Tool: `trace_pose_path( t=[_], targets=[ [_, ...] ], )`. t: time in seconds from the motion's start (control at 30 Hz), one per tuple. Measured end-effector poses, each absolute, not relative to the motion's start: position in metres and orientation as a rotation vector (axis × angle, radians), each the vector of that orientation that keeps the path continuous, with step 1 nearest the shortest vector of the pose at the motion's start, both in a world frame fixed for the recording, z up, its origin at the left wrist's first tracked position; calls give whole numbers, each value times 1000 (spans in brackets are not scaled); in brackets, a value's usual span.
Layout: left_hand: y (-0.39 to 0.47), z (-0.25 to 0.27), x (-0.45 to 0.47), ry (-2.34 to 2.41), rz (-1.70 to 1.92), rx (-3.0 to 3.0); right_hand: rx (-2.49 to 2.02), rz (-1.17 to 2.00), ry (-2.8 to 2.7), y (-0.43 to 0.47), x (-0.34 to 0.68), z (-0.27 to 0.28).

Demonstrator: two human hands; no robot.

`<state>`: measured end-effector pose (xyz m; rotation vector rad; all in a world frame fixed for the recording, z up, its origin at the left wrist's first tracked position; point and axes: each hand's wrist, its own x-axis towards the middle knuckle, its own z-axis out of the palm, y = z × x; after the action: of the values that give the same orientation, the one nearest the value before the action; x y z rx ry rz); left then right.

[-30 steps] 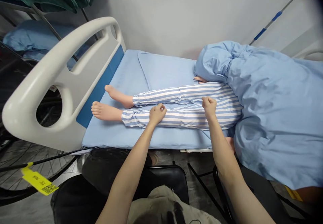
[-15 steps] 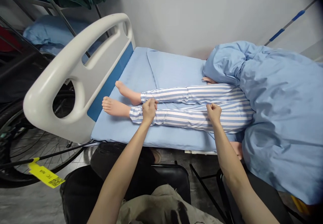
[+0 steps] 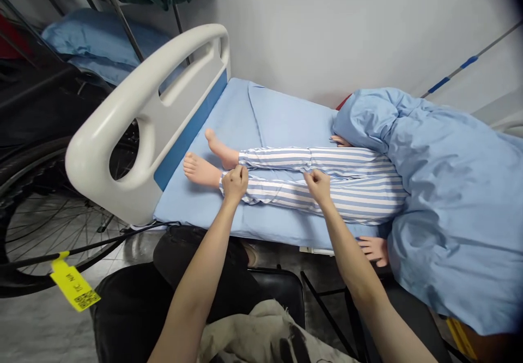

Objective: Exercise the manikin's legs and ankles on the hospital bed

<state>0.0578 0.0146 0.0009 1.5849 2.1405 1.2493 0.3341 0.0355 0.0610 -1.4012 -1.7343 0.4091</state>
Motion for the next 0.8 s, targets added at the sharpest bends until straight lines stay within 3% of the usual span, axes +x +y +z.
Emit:
trace_pose_path(
  t=[0.13,0.27,0.47,0.63,0.8],
  targets=[
    [15,2,55,2117,1214,1616,-1215,621,-1823,44,253,59],
    [17,16,55,2001,1284,1416,-1385,765,-1922,57,218,40],
    [35,47,87,1432,1837,788,-1374,831,-1803,59,219,25],
    [39,32,112,1442,1663,875,-1261,1018,-1587,65,232,43],
    [44,19,95,1582,1666,809,-1204,924,-1680,81,293,81]
  ],
)
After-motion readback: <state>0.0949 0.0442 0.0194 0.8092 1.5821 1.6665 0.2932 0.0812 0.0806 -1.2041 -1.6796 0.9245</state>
